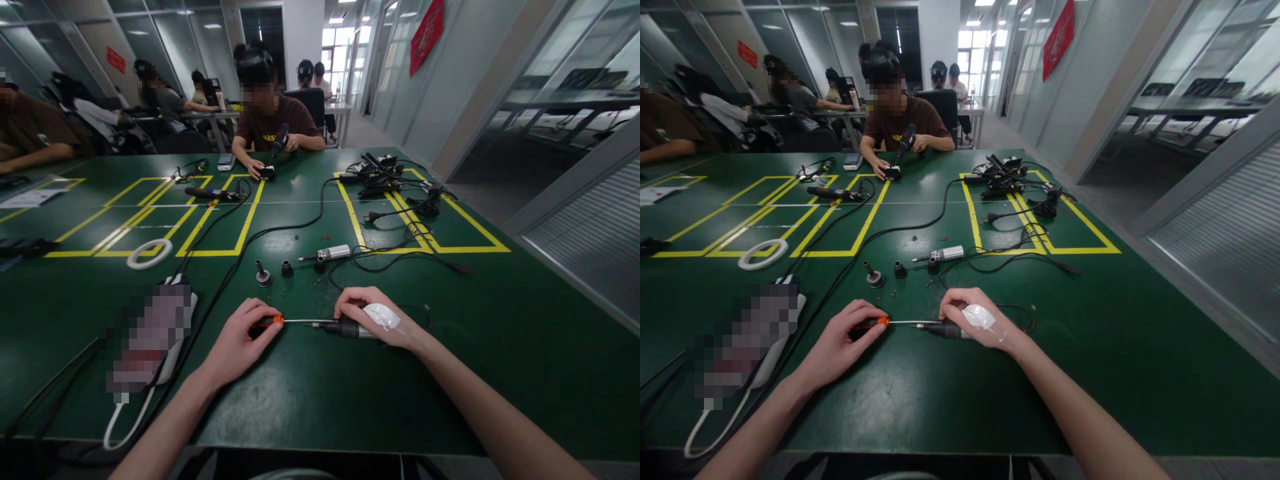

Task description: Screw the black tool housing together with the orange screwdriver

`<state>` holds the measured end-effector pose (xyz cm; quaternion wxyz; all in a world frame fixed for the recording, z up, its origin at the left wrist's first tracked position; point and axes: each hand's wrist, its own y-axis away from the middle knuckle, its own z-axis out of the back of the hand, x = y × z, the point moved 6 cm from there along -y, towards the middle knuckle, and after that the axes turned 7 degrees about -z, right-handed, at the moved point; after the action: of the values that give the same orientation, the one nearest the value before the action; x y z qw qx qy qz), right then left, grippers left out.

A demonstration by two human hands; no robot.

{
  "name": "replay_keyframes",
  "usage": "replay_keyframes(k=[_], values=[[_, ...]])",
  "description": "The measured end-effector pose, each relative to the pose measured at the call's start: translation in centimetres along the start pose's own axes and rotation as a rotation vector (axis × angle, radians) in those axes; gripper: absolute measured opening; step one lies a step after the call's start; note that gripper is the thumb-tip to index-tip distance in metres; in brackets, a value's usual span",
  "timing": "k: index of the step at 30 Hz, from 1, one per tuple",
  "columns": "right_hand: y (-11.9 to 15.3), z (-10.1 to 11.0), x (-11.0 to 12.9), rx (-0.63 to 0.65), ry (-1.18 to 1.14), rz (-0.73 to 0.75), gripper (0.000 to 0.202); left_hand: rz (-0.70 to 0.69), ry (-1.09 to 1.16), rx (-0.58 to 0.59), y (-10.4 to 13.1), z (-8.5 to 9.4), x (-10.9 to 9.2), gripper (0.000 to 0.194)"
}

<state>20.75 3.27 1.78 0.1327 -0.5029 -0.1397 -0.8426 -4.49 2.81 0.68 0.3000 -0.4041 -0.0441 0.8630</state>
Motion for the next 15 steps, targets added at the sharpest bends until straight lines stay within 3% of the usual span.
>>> replay_keyframes(k=[6,15], values=[[-0.05,-0.05,-0.11,0.010,-0.010,0.004,0.024,0.011,0.013,-0.016,0.08,0.04,0.03,0.009],[0.04,0.04,0.16,0.017,-0.023,-0.019,0.022,-0.024,-0.031,0.005,-0.02,-0.04,0.18,0.021]])
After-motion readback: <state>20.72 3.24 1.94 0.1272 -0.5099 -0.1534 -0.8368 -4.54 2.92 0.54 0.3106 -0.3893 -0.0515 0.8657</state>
